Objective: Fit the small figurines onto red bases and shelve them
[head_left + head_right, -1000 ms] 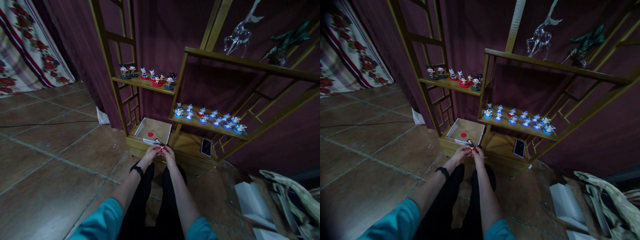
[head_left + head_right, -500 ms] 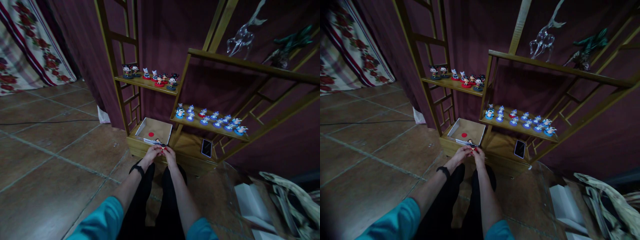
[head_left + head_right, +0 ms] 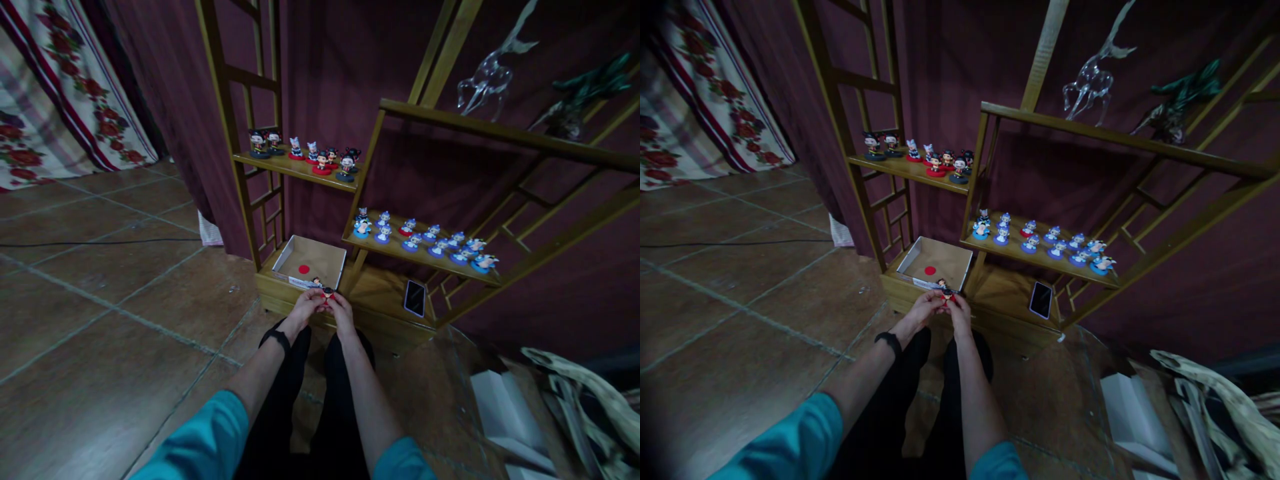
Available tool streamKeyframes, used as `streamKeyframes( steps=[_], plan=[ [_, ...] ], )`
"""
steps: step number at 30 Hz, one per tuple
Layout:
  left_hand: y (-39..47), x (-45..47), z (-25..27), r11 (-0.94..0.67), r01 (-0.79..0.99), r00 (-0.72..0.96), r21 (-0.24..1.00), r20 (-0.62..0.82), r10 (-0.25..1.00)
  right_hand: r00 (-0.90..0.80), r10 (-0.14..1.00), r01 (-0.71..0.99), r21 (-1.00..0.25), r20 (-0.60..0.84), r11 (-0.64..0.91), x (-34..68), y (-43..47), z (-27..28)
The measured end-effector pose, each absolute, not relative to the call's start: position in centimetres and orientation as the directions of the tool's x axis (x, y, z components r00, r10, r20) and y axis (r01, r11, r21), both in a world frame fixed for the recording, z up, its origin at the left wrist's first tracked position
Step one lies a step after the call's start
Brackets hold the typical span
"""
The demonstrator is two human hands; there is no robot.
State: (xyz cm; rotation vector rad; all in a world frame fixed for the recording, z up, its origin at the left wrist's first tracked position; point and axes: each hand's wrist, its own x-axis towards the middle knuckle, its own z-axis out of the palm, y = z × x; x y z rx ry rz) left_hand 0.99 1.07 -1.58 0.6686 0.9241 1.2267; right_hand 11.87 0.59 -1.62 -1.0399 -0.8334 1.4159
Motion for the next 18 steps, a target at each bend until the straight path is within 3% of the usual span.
streamKeyframes(
  steps=[7, 18],
  plan=[
    [0.95, 0.7, -1.17, 0.286, -0.503, 0.089, 0.815, -0.28, 0.956, 0.039, 0.977, -0.437, -0.883, -0.208, -0.171, 11.97, 0.74, -2.04],
    [1.29, 0.72, -1.75, 0.27, -0.513, 0.102, 0.815, -0.255, 0.962, -0.003, 0.985, -0.395, -0.904, -0.175, -0.162, 12.18, 0.88, -2.59]
  ],
)
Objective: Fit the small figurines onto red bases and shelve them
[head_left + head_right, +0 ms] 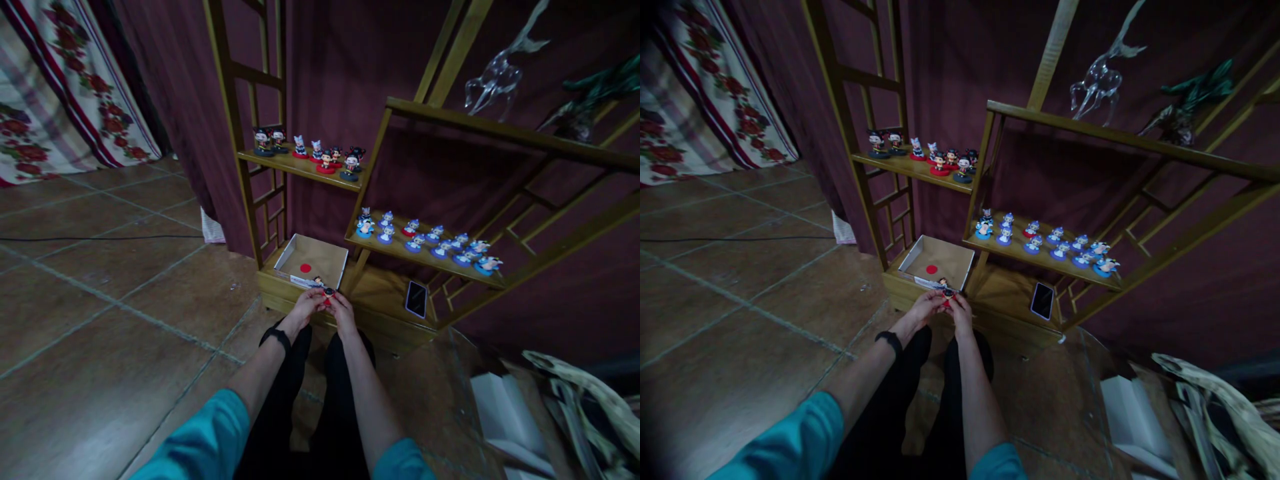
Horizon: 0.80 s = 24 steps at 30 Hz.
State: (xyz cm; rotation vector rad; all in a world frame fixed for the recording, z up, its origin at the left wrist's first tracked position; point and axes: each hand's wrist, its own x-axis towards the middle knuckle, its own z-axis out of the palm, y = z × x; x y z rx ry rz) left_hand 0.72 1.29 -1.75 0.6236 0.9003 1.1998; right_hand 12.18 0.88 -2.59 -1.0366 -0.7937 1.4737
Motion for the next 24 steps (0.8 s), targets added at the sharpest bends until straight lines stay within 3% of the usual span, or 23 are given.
streamKeyframes(
  steps=[24],
  plan=[
    [1.55, 0.5, -2.04, 0.261, -0.442, 0.058, 0.858, -0.263, 0.963, -0.02, 0.973, -0.397, -0.891, -0.231, -0.22, 12.3, 1.12, -3.18]
  ],
)
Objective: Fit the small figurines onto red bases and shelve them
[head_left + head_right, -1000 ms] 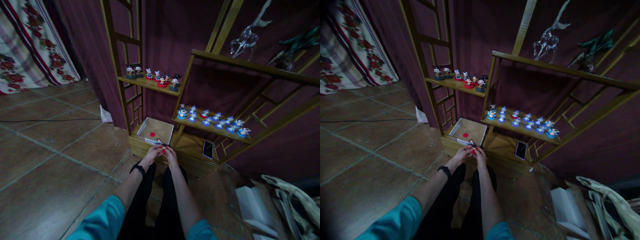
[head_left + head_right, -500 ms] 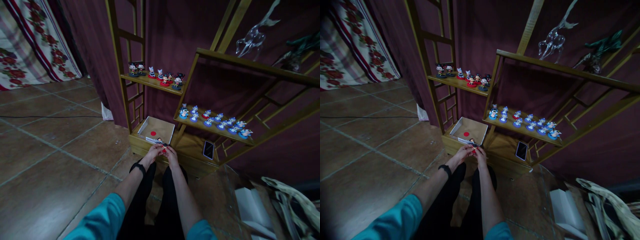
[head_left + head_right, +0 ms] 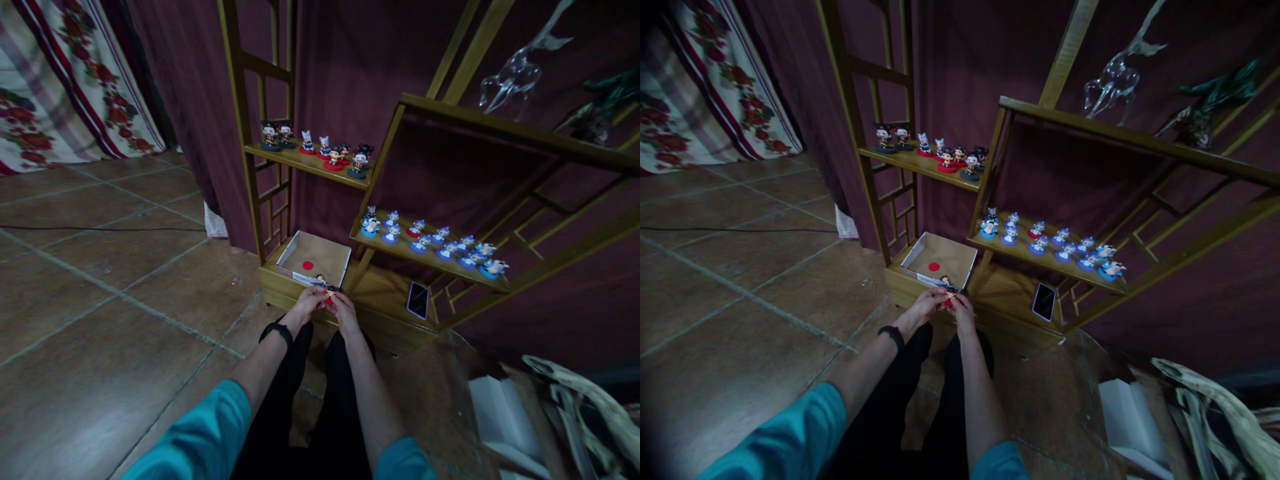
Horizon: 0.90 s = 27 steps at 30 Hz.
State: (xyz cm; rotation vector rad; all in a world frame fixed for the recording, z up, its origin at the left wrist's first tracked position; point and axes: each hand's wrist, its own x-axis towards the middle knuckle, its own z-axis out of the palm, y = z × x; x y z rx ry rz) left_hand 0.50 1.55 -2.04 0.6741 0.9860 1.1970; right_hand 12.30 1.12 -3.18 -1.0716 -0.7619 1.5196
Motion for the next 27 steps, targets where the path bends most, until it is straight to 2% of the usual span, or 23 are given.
streamKeyframes(
  steps=[7, 12, 19, 27],
  plan=[
    [1.4, 0.7, -2.0, 0.249, -0.457, 0.053, 0.854, -0.254, 0.966, -0.036, 0.976, -0.377, -0.902, -0.215, -0.213, 12.3, 1.0, -3.2],
    [1.2, 1.2, -2.0, 0.208, -0.465, 0.008, 0.86, -0.231, 0.973, -0.01, 0.994, -0.363, -0.926, -0.107, -0.103, 12.0, 1.1, -3.3],
    [1.8, 1.6, -2.8, 0.091, -0.431, -0.118, 0.898, -0.156, 0.981, 0.131, 0.991, -0.237, -0.971, -0.015, 0.017, 11.7, 1.7, -3.9],
    [2.2, 1.9, -3.0, 0.06, -0.332, -0.164, 0.941, -0.121, 0.979, 0.17, 0.98, -0.1, -0.988, 0.1, 0.119, 11.9, 1.9, -4.1]
  ],
)
